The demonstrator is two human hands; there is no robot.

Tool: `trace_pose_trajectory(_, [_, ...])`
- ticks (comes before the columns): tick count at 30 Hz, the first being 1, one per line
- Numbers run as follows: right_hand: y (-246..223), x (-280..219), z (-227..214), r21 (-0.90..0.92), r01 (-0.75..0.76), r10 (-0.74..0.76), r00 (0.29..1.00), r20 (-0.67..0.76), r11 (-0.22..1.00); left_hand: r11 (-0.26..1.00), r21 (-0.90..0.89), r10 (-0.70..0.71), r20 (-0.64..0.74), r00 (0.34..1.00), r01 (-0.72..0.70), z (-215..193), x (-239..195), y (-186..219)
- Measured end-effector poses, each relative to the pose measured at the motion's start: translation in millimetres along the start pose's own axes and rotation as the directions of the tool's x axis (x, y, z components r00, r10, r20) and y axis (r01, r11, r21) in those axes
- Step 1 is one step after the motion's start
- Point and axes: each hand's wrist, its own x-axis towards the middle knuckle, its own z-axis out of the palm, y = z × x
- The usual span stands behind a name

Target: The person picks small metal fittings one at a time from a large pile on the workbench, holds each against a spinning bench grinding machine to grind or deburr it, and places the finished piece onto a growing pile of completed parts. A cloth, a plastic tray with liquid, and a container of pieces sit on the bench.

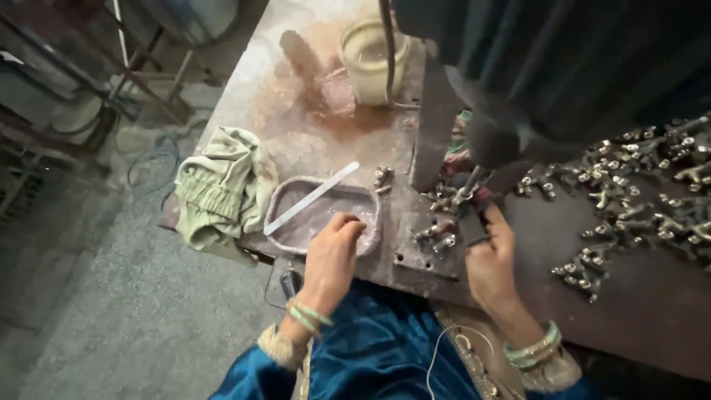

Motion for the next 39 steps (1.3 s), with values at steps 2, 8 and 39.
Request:
trace_pose_trajectory(2, [-8, 2, 6, -0.035, 0.026, -0.027, 0.998, -0.048, 0.999, 0.999, 0.017, -0.026, -0.025, 0.999, 0.027, 6, 2, -16])
trace_pose_trajectory(8, [17, -1, -22, -0.1, 0.003, -0.006, 1.0, -0.03, 0.995, 0.987, 0.06, -0.157, 0.085, 0.984, 0.152, 23, 10, -26])
trace_pose_trajectory(39, [3, 11, -25, -0.204, 0.031, -0.017, 0.997, 0.069, 0.979, 0.943, -0.327, -0.09, -0.074, 0.993, 0.061, 57, 7, 54])
